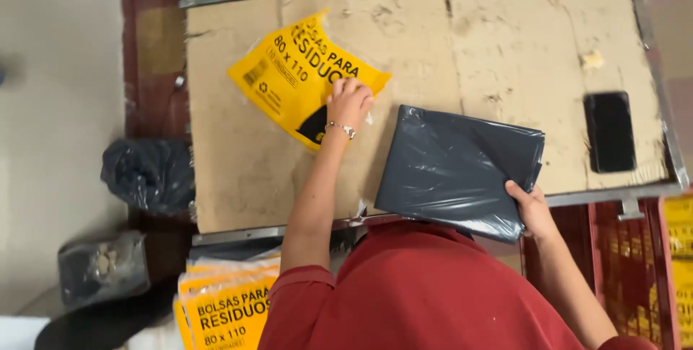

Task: Folding black plastic bags and inserting them into yellow packaging sleeves

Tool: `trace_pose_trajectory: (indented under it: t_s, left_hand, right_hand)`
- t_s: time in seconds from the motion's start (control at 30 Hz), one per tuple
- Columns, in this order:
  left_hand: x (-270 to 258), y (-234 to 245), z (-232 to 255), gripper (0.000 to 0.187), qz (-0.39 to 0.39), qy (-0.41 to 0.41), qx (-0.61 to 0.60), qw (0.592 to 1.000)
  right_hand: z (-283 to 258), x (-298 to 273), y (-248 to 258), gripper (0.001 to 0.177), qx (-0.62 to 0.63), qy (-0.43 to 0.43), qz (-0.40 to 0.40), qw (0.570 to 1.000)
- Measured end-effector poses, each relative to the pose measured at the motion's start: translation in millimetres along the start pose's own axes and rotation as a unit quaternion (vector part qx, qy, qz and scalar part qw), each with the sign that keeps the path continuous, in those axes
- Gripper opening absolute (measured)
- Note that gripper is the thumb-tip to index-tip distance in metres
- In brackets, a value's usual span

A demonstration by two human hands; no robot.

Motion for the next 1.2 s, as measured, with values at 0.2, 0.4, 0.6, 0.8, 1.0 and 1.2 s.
trace_pose_trajectory:
  t_s: [0.2, 0.4, 0.6, 0.8, 1.0, 1.2]
  left_hand:
    - [-25, -32, 5, 0.044, -0.082, 0.017, -0.028, 0.996]
    - [-33, -35, -11, 0.037, -0.125, -0.010, -0.059, 0.990]
    - [-15, -21, -12, 0.019, -0.089, -0.060, -0.070, 0.992]
    - [-18, 10, 12, 0.026, -0.164, 0.036, -0.057, 0.984]
    - [-13, -12, 13, 0.019, -0.146, 0.109, 0.034, 0.983]
    - [-18, -12, 11, 0.015, -0.141, 0.152, -0.019, 0.978]
  right_hand:
    - [12, -17, 28, 0.015, 0.024, -0.033, 0.013, 0.999]
    - [4, -8, -9, 0.021, 0.004, -0.067, -0.020, 0.998]
    - [-9, 9, -42, 0.016, -0.016, -0.054, -0.048, 0.997]
    - [-20, 16, -31, 0.015, -0.022, -0.030, -0.057, 0.998]
    - [-35, 8, -35, 0.016, -0.018, -0.023, -0.057, 0.998]
    - [-45, 11, -50, 0.012, -0.020, -0.018, -0.070, 0.997]
Point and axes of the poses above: each hand's wrist, its own x-axis towards the middle knuckle, its own y-axis out of the back of the hand, z = x × y, the point moved 7 cm from there along x, towards the middle knuckle, and after that the axes turned 13 degrees about -y, right-handed, at the moved point
